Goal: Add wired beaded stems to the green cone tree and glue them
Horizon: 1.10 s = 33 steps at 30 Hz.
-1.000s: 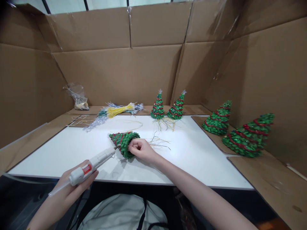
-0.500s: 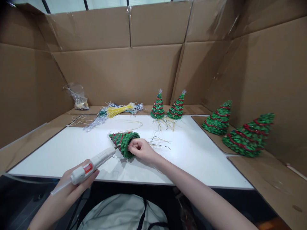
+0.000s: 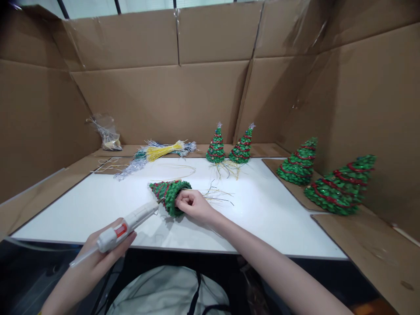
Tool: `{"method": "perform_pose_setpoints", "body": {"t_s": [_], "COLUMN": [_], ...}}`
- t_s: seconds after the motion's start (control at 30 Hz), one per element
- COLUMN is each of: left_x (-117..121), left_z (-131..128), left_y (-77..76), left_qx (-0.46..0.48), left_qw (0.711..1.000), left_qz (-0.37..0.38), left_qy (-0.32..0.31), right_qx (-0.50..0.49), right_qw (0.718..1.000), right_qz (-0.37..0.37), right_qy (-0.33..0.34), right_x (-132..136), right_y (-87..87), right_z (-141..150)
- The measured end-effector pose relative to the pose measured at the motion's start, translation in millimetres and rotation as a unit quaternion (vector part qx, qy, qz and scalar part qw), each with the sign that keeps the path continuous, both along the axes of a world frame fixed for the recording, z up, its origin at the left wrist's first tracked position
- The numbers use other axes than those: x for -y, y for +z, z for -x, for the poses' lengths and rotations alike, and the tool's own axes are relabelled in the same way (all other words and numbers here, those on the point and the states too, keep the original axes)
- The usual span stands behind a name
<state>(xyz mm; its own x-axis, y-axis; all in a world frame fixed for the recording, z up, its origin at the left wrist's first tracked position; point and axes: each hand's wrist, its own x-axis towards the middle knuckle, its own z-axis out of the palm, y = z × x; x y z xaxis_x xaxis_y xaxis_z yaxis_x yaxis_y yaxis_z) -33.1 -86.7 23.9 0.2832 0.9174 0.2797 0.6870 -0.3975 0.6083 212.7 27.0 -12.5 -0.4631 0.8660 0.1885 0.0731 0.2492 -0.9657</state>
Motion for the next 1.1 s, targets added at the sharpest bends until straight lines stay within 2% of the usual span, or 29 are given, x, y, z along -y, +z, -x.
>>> {"method": "perform_pose_setpoints", "body": {"t_s": [0.2,1.1], "left_x": [0.7,0.5], "left_z": [0.2,4.7], "left_y": [0.7,1.2], "left_qx": [0.000,-0.017], "left_qw": [1.000,1.000], "left_qz": [0.021,-0.016], "left_qy": [-0.006,0.004], "right_qx": [0.000,-0.006], "right_qw": [1.000,1.000], "right_qz": [-0.002,-0.001], "right_qy": [-0.001,0.004], "right_x": [0.3,-0.2], "right_y": [0.0,-1.3], "right_z": [-0.2,-1.0]}}
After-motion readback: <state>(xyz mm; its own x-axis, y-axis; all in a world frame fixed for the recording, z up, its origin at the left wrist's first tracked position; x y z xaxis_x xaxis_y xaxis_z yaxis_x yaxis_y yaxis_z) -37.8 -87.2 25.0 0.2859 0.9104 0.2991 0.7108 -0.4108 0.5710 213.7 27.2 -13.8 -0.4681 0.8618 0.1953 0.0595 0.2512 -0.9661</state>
